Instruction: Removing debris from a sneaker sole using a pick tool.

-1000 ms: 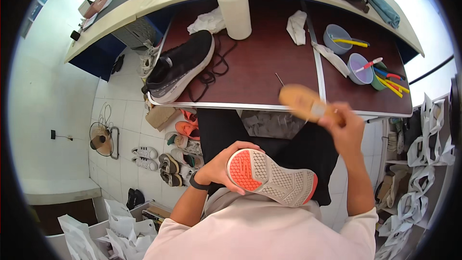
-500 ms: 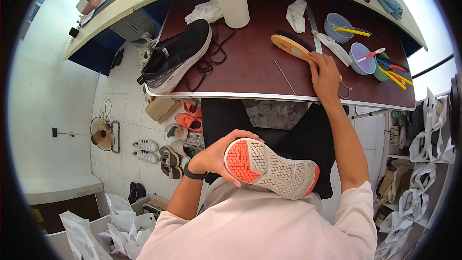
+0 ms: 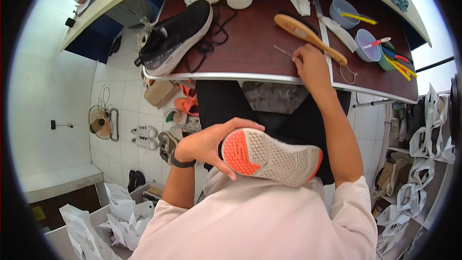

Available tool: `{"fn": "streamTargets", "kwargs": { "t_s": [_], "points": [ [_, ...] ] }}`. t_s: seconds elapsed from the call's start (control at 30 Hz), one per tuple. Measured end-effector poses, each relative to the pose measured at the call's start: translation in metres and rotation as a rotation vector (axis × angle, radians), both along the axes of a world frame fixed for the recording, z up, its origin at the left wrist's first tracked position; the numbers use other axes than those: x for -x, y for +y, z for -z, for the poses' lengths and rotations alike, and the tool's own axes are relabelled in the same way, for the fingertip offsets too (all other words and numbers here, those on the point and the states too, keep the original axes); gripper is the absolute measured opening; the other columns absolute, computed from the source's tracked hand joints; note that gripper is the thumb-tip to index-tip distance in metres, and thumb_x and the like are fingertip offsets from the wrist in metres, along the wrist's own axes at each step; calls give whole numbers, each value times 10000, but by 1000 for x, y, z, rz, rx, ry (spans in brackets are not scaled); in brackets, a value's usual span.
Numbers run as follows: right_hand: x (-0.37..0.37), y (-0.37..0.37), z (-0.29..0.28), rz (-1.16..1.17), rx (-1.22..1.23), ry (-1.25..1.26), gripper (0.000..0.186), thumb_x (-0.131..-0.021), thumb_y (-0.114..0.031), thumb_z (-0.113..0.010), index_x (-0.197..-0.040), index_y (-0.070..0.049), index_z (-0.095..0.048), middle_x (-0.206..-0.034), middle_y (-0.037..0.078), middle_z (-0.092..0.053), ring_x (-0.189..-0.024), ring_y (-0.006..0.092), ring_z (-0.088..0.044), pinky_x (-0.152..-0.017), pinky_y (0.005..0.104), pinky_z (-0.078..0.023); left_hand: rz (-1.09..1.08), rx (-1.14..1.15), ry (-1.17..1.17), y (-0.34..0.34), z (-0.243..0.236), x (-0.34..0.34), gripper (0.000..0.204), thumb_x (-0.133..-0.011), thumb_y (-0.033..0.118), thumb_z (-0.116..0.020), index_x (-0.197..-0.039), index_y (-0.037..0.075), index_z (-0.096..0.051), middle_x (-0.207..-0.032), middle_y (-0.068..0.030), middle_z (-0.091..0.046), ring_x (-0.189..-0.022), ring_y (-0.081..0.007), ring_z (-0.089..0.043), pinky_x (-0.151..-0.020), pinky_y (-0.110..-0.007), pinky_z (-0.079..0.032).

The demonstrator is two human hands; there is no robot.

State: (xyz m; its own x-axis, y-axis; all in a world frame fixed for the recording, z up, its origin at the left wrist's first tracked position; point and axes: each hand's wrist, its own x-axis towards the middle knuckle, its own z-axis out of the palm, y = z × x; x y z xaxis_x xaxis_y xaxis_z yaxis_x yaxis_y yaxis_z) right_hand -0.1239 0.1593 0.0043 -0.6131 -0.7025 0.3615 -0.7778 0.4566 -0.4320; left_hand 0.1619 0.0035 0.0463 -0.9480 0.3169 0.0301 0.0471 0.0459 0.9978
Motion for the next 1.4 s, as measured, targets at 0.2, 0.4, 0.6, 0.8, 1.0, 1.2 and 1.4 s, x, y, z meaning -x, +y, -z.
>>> {"fn": "streamTargets", "kwargs": {
  "t_s": [0.2, 0.4, 0.6, 0.8, 1.0, 1.2, 1.4],
  "points": [
    [0, -13, -3, 11, -140, 89, 83, -766, -89, -711, -783, -43, -644, -860, 120, -649, -875, 316, -656, -756, 449, -545, -18, 53, -1, 1, -8, -4, 1143, -550, 375, -1005, -1445, 21, -389, -1494, -189, -480, -1351, -294, -520, -1126, -430, -429],
    [5, -4, 7, -222, -115, 354, 182, -741, -96, -710, -878, -56, -597, -864, 90, -606, -898, 289, -639, -706, 412, -545, -14, 213, -49, -1, -15, -10, 1164, -541, 410, -999, -1438, 19, -368, -1492, -178, -492, -1344, -298, -534, -1117, -418, -440],
    [5, 0, -6, -343, -164, 322, 316, -764, -57, -680, -1051, -80, -549, -946, 79, -588, -906, 271, -627, -701, 403, -545, -17, 273, -86, -1, -18, -10, 1175, -522, 439, -998, -1427, 21, -377, -1473, -160, -516, -1317, -297, -560, -1097, -405, -460],
    [-21, 29, -26, -383, 50, 5, 234, -837, -15, -631, -1067, -63, -636, -882, 97, -547, -788, 238, -623, -676, 356, -534, -17, 304, -134, 1, -26, -8, 1170, -525, 433, -997, -1445, 29, -398, -1434, -149, -545, -1284, -291, -584, -1077, -396, -473],
    [-74, 66, -48, -165, 648, -780, 328, -1007, 60, -459, -1238, -16, -678, -1026, 51, -641, -900, 120, -626, -774, 258, -549, -23, 332, -73, 1, -21, -8, 1177, -518, 451, -993, -1449, 33, -406, -1415, -144, -558, -1254, -288, -603, -1046, -383, -488],
    [-106, 83, -33, -136, 770, -795, 333, -940, 77, -634, -1262, -1, -672, -1120, 116, -700, -973, 145, -676, -817, 259, -556, -14, 336, -66, 2, -27, -4, 1179, -513, 449, -994, -1450, 36, -410, -1407, -142, -565, -1242, -288, -613, -1039, -382, -492],
    [-130, 90, -40, -63, 897, -865, 276, -1032, -189, -610, -1202, 8, -703, -956, 99, -701, -776, 135, -648, -692, 254, -530, -25, 344, -69, 4, -29, -6, 1172, -505, 438, -999, -1445, 38, -424, -1392, -138, -579, -1230, -285, -622, -1034, -381, -497]
  ]
}}
